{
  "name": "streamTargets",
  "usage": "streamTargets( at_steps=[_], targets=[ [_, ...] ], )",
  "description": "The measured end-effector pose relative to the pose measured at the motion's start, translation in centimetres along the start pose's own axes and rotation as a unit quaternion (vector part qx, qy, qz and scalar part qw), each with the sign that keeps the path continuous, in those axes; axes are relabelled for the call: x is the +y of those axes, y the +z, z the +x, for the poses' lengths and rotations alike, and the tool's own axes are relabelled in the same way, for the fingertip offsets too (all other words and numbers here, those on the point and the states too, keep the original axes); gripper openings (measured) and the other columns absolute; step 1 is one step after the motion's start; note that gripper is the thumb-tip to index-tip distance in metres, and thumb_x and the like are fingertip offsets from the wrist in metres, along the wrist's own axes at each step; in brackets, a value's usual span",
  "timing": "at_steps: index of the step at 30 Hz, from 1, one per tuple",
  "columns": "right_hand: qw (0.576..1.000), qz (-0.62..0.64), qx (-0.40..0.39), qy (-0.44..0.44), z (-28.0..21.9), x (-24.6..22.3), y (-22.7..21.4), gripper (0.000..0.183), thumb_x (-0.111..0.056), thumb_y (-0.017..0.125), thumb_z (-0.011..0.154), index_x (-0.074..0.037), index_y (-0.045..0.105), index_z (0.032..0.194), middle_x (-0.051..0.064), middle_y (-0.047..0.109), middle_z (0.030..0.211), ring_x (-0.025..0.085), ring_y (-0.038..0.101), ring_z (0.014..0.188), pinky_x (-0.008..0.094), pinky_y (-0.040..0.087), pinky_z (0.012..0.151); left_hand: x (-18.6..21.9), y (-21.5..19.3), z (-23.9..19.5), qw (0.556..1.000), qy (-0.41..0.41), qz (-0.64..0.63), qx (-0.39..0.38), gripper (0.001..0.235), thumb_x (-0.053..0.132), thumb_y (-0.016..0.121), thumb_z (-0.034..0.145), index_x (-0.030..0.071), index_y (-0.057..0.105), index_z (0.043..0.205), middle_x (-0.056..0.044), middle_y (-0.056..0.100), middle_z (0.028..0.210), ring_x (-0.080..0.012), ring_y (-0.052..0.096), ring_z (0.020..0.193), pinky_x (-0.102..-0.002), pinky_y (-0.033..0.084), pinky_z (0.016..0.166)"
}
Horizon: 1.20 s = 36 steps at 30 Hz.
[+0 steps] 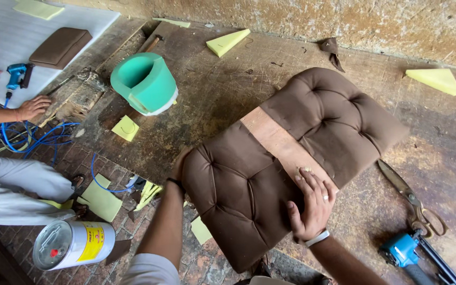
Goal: The person staples brown fabric onto a rectangular cushion using a pneumatic staple gun. They smooth and fold the fabric edges, rotate the cushion to access different sides, and secure the fabric around the perimeter. The finished cushion is placed on the floor next to other cushions.
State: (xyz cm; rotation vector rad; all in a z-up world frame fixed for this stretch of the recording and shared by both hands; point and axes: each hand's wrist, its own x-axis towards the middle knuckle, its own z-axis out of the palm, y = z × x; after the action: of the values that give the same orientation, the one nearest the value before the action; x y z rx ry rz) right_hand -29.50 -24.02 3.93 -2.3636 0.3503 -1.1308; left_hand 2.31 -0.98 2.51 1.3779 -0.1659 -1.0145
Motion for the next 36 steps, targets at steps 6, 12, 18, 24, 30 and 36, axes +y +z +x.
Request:
streamTargets(
  at_steps=[6,12,18,24,30,36],
  targets=[
    [0.983,-0.137,-0.057,0.104,-4.5,-2.5,6.4,0.068,-0.047,0.043,0.097,-0.013,0.039,0.156,0.014,0.026,0.171,0.035,0.02,0.158,0.061,0.009,0.129,13.7,2.8,3.1,0.915,0.243,0.239,-0.216,0.053,0.038,0.047,0.102,0.0,0.07,0.129,-0.017,0.066,0.145,-0.0312,0.059,0.14,-0.046,0.033,0.127],
    [0.776,-0.102,-0.583,0.217,-0.8,-5.4,6.5,0.099,-0.054,0.066,0.096,-0.018,0.003,0.163,0.017,-0.019,0.166,0.039,-0.006,0.154,0.059,0.015,0.122,9.7,17.3,2.5,0.741,0.361,0.563,-0.056,0.058,0.051,0.059,0.095,0.022,0.059,0.145,-0.013,0.037,0.165,-0.0322,0.025,0.154,-0.051,0.018,0.124],
    [0.897,0.115,-0.387,0.178,4.9,-3.0,-4.3,0.045,-0.028,0.074,0.088,-0.016,0.066,0.131,0.006,0.066,0.136,0.024,0.072,0.112,0.035,0.059,0.097,7.8,18.6,3.4,0.658,0.314,0.684,0.033,0.062,0.056,0.061,0.094,0.032,0.05,0.15,-0.005,0.032,0.167,-0.0289,0.026,0.155,-0.052,0.014,0.126],
    [0.995,-0.03,-0.094,0.017,8.8,0.1,-11.1,0.034,-0.028,0.074,0.088,-0.017,0.072,0.12,0.008,0.066,0.14,0.029,0.067,0.125,0.041,0.055,0.106,7.1,17.3,3.8,0.681,0.317,0.648,0.125,0.058,0.056,0.057,0.098,0.026,0.055,0.147,-0.004,0.038,0.167,-0.0285,0.032,0.158,-0.048,0.019,0.131],
    [0.937,-0.255,-0.199,0.135,10.4,4.3,-10.3,0.099,-0.062,0.078,0.085,-0.008,0.035,0.155,0.023,0.029,0.159,0.042,0.033,0.144,0.055,0.039,0.116,12.1,10.1,3.2,0.785,0.041,0.573,0.232,0.1,0.073,0.052,0.085,0.014,0.026,0.161,-0.018,0.025,0.166,-0.0378,0.027,0.152,-0.054,0.023,0.123],
    [0.834,-0.129,-0.185,0.504,10.6,5.1,-11.3,0.116,-0.069,0.072,0.076,-0.013,0.019,0.163,0.02,0.025,0.161,0.044,0.038,0.145,0.057,0.047,0.109,11.3,1.9,3.7,0.934,-0.051,0.329,0.128,0.099,0.077,0.048,0.085,0.019,0.027,0.163,-0.013,0.02,0.171,-0.0309,0.021,0.156,-0.053,0.016,0.125]
  ],
)
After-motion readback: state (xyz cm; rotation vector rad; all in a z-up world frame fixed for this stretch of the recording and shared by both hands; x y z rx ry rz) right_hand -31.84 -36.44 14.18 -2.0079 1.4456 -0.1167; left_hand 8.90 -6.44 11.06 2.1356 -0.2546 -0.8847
